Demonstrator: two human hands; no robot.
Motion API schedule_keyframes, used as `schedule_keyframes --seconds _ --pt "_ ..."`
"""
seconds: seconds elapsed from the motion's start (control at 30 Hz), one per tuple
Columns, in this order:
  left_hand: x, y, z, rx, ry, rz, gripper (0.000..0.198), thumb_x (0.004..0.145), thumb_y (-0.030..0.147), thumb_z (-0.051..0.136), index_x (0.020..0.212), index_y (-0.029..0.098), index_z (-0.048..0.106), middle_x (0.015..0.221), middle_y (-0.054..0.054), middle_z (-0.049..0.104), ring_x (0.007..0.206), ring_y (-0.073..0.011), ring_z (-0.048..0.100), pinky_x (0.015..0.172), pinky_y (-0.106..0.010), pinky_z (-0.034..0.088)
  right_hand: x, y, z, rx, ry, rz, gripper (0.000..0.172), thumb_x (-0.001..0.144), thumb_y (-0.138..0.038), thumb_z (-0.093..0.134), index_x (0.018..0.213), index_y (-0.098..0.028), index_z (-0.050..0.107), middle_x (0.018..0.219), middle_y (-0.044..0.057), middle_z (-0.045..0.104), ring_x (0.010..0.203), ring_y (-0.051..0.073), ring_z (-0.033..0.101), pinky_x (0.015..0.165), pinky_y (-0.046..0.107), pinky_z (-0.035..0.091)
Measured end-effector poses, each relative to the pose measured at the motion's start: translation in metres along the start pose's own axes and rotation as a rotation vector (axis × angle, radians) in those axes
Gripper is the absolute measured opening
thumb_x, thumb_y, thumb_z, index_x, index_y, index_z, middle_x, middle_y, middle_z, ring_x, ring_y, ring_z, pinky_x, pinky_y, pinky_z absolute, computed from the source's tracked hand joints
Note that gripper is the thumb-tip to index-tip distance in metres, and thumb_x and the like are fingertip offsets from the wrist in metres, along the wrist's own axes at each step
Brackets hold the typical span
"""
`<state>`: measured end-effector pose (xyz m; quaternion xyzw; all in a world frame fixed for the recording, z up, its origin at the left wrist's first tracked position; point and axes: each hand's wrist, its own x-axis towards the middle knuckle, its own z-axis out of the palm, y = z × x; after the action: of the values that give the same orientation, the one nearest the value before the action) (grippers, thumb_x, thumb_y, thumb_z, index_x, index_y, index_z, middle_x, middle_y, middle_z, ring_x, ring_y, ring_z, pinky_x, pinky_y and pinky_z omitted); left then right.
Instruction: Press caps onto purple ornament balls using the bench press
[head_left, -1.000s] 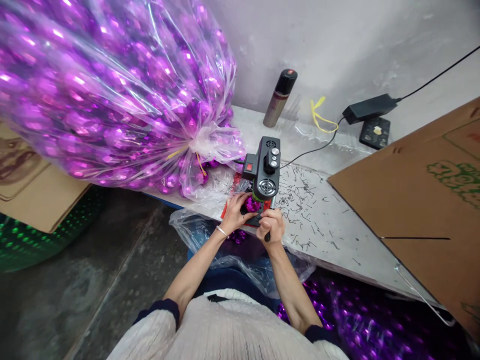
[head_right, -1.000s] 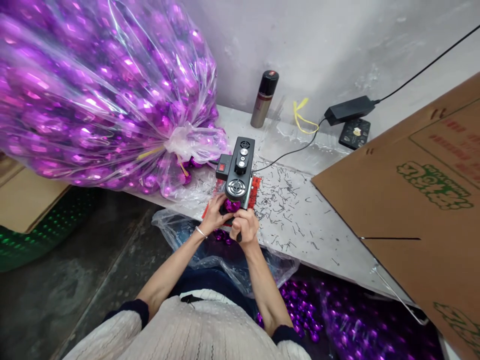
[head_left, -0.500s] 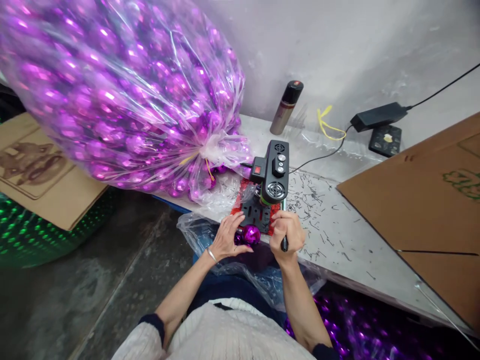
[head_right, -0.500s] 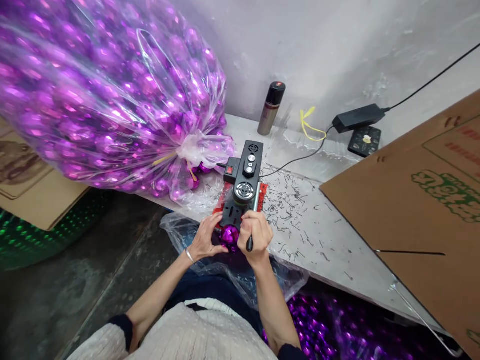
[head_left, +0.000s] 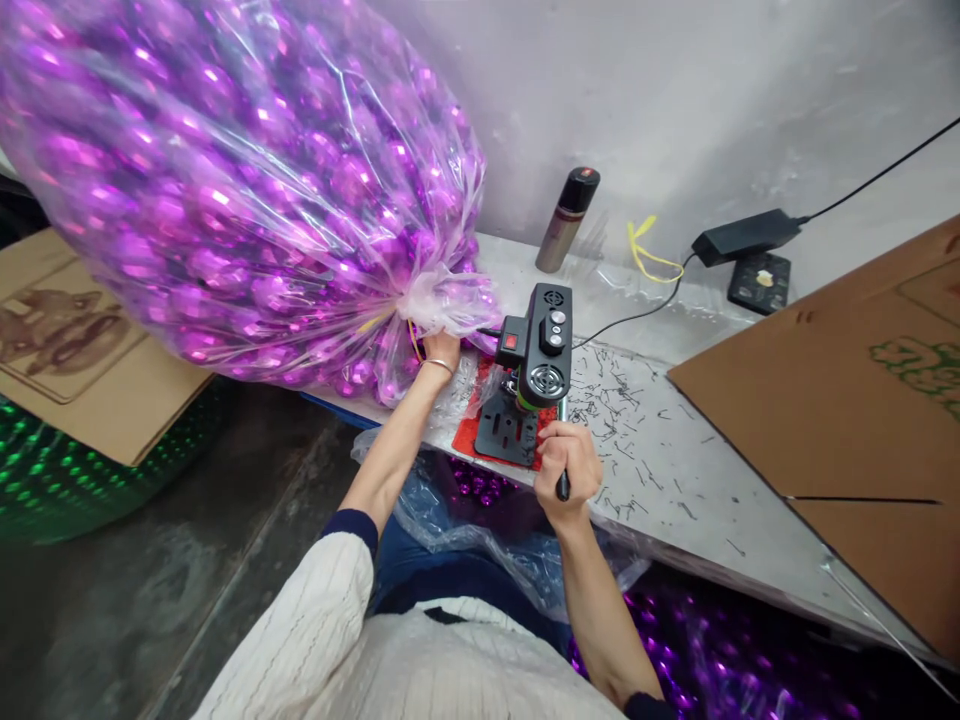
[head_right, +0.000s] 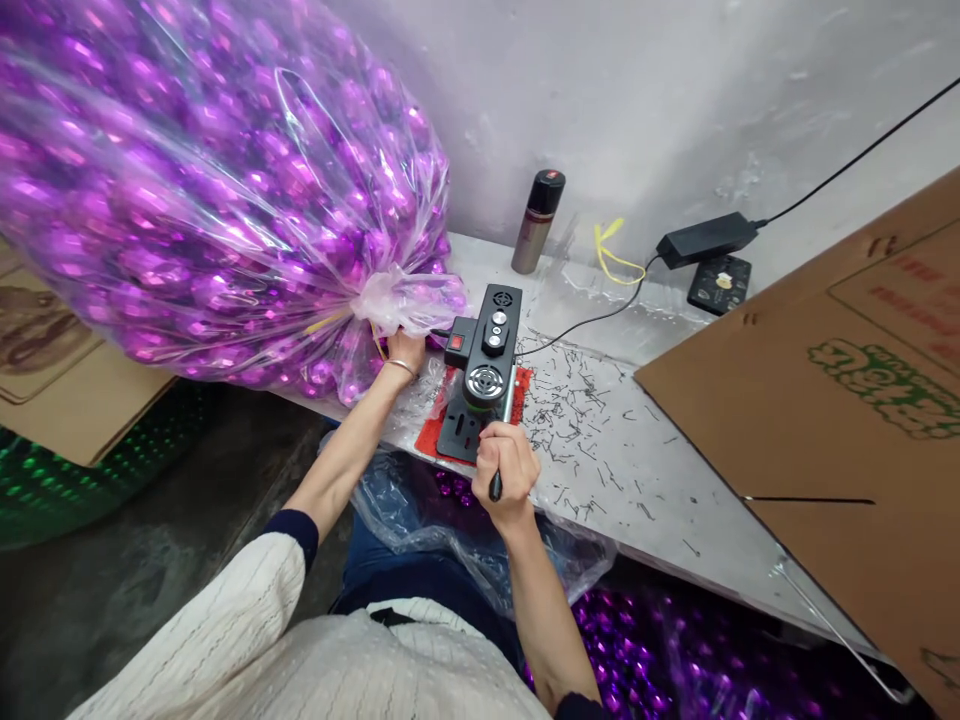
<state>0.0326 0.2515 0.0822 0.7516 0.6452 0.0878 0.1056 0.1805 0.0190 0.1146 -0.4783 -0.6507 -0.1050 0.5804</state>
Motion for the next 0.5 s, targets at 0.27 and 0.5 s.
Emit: schedule_keyframes --seconds 0.27,0.5 --pt "-0.051 -0.015 -0.011 -0.186 0.095 -0.072 0.051 0.088 0.031 0.07 0.133 0.009 0.064 0.134 -0.024 0.066 0.127 -0.0423 0.063 0.109 -0.056 0.048 0.015 -0.003 -0.005 -0.009 -0.012 -0.001 0.024 0.096 -0.01 0.047 0.076 -0.023 0.052 0.072 0.0 0.062 0.065 0.012 0.059 0.059 0.026 0.045" --pt "-0.157 -0.001 0.037 -1.208 -0.044 0.143 0.06 0.09 0.052 0.07 0.137 0.017 0.057 0.127 -0.012 0.073 0.113 -0.0238 0.073 0.1 -0.038 0.059 0.024 -0.003 -0.009 -0.035 -0.031 0.005 0.024 0.098 -0.013 0.046 0.076 -0.023 0.052 0.07 0.0 0.062 0.065 0.012 0.061 0.061 0.027 0.046"
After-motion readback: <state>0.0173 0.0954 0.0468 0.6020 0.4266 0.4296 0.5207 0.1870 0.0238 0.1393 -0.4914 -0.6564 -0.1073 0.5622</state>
